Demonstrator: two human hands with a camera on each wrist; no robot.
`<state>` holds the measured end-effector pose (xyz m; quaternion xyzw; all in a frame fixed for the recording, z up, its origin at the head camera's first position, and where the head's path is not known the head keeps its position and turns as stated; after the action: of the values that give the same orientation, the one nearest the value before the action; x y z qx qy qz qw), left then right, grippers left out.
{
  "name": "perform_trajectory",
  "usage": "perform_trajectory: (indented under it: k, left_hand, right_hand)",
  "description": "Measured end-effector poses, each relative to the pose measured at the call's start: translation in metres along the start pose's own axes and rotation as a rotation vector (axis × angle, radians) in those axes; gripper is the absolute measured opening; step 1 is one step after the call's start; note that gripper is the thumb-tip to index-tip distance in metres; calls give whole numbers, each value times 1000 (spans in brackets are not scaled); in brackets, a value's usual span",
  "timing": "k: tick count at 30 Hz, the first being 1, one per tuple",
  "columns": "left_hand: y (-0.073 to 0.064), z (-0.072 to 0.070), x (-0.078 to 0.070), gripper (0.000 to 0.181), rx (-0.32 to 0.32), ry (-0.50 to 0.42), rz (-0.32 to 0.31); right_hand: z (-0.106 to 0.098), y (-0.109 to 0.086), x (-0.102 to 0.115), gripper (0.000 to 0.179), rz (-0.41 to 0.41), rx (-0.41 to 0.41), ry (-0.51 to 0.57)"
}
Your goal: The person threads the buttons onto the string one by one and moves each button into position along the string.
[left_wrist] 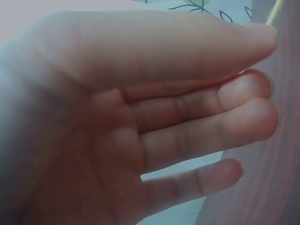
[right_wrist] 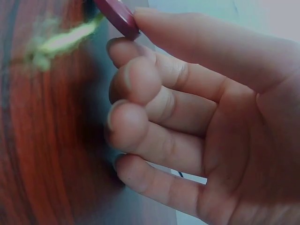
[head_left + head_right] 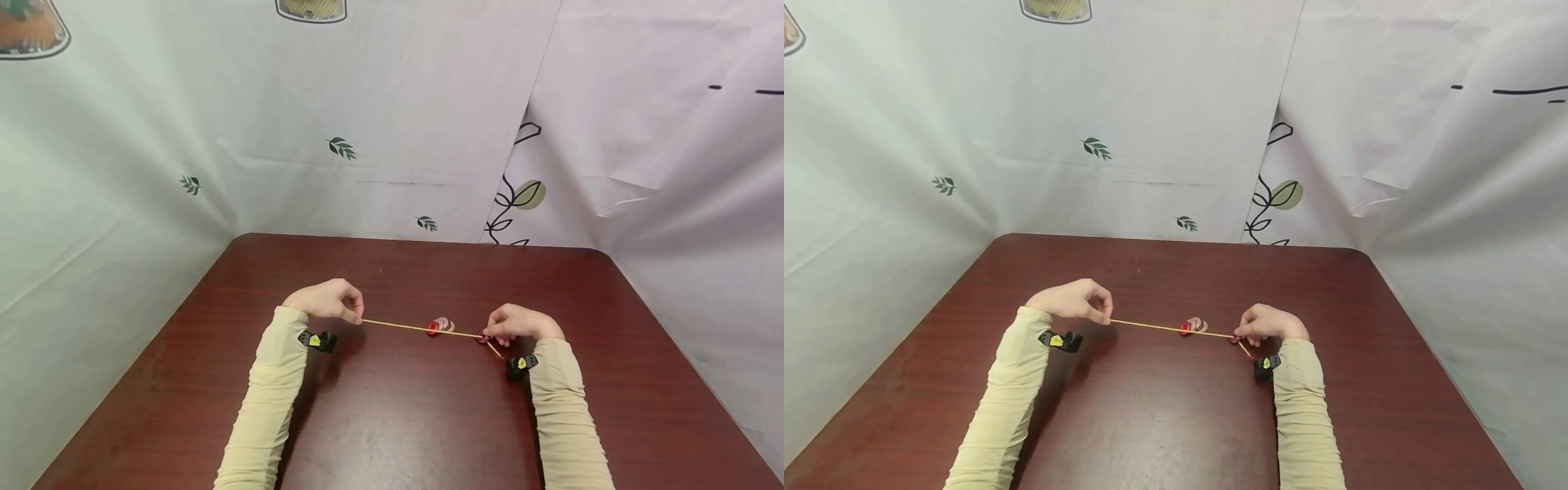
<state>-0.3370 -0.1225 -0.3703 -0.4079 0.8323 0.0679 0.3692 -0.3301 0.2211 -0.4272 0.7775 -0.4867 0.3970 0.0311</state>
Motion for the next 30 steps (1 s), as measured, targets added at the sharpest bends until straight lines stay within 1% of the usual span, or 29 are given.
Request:
perform_trajectory:
  k: [10, 13, 17, 20, 22, 26, 28, 30]
  left_hand:
    - [1, 1, -1, 10, -5, -2, 5]
    - [2, 1, -2, 10, -17, -8, 11]
    - [6, 3, -6, 10, -50, -10, 33]
    - [11, 7, -11, 10, -71, -6, 59]
    - [16, 10, -15, 11, -84, 3, 81]
    - [23, 16, -23, 11, -113, 16, 145]
    - [25, 17, -26, 11, -132, 20, 168]
    - [27, 17, -27, 10, -153, 14, 178]
  right_hand:
    - [-1, -1, 1, 25, 22, -14, 13]
    - [-2, 0, 2, 26, 11, -35, -1]
    - [-5, 2, 2, 27, -10, -98, -45]
    - [-8, 3, 4, 26, -14, -159, -77]
    - [-10, 4, 8, 24, -27, -204, -87]
    - [-14, 6, 19, 20, -55, -294, -97]
    - [-16, 8, 24, 18, -64, -331, -108]
    - [-18, 8, 30, 17, -75, -361, -124]
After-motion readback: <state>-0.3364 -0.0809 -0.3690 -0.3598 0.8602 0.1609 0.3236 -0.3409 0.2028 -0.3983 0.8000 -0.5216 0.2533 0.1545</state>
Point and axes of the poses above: each hand's wrist, its own y-axis towards the middle knuckle, its own z-axis out of the palm, x = y × z, the point moved 5 cm from there along y, towards the middle knuckle, and after that the axes turned 6 degrees about -y, right-handed, at the moved point
